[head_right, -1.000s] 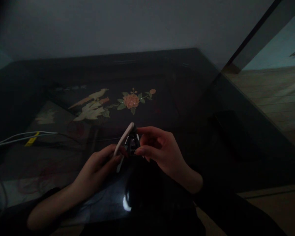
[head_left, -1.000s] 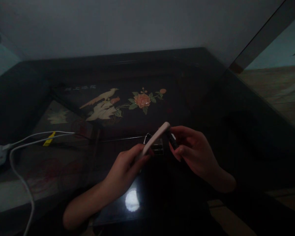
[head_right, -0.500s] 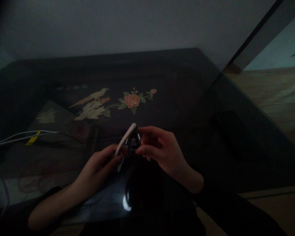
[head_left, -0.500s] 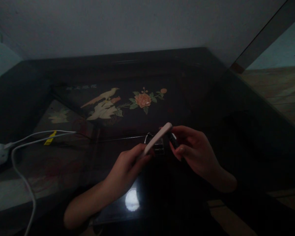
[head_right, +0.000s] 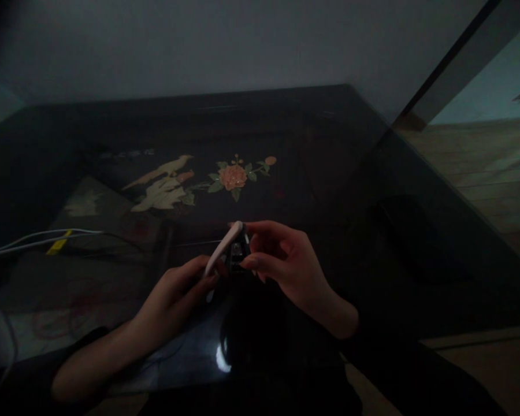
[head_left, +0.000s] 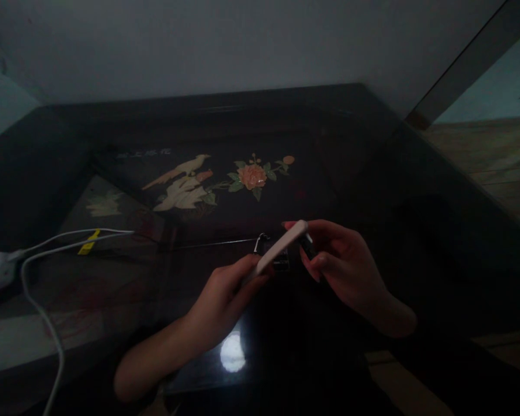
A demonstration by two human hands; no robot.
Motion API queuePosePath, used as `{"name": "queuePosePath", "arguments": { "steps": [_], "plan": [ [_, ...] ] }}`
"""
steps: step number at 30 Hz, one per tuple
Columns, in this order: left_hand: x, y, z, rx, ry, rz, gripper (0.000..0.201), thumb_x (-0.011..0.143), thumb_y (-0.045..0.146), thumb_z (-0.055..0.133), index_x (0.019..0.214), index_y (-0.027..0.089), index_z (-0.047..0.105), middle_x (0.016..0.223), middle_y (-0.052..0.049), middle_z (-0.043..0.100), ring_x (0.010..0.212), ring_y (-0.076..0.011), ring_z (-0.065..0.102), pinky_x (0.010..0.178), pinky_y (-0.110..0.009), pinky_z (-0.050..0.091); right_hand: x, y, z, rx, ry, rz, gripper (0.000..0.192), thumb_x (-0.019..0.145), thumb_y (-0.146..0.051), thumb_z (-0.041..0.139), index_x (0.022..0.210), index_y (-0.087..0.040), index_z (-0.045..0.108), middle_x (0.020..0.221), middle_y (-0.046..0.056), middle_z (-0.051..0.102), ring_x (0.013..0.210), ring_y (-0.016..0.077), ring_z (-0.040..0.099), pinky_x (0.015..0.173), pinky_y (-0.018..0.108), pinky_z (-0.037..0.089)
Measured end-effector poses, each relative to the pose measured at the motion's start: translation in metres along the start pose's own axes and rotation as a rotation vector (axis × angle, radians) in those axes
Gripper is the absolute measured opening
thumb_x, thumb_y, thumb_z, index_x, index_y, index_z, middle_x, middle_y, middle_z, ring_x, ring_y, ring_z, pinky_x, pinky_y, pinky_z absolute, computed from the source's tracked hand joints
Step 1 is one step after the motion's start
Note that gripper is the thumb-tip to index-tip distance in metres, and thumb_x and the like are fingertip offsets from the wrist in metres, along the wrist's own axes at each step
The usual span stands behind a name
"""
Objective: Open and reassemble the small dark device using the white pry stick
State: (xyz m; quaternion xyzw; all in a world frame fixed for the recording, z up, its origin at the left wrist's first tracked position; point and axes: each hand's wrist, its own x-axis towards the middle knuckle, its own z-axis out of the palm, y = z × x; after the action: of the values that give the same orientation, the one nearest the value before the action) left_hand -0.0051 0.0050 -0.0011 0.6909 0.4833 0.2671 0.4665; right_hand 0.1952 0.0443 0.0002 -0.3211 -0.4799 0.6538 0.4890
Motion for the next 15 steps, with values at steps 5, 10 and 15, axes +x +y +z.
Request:
{"name": "queuePosePath", "arguments": {
  "steps": [5, 10, 15],
  "plan": [
    [-0.0020, 0.0003, 0.0014, -0.025, -0.057, 0.024, 0.016, 0.093, 0.026, 0.045, 0.092, 0.017, 0.059, 0.075, 0.001, 0.061, 0.065, -0.0111, 0.055, 0.059, -0.019, 0.042, -0.0004, -0.0016, 0.0006, -0.014, -0.008, -0.009, 0.040, 0.066, -0.042, 0.082, 0.102, -0.026, 0.075, 0.061, -0.004, 0.057, 0.045, 0.0070, 0.043, 0.039, 0.019, 0.038],
    [0.0018, 0.0005, -0.0003, -0.017, 0.018, 0.001, 0.016, 0.093, 0.025, 0.045, 0.089, 0.017, 0.059, 0.073, 0.003, 0.059, 0.060, -0.0097, 0.050, 0.056, -0.018, 0.040, -0.0007, -0.0010, 0.0006, -0.015, -0.022, -0.019, 0.040, 0.066, -0.042, 0.082, 0.102, -0.027, 0.074, 0.061, -0.004, 0.056, 0.047, 0.0070, 0.046, 0.040, 0.018, 0.038],
    [-0.0009, -0.0010, 0.0009, -0.035, -0.062, 0.070, 0.013, 0.093, 0.021, 0.046, 0.092, 0.018, 0.059, 0.075, 0.003, 0.059, 0.064, -0.0099, 0.052, 0.058, -0.017, 0.040, -0.0011, -0.0037, 0.0012, -0.002, -0.033, -0.019, 0.038, 0.068, -0.039, 0.082, 0.103, -0.027, 0.074, 0.061, -0.005, 0.055, 0.045, 0.0054, 0.043, 0.039, 0.018, 0.036]
  ]
}}
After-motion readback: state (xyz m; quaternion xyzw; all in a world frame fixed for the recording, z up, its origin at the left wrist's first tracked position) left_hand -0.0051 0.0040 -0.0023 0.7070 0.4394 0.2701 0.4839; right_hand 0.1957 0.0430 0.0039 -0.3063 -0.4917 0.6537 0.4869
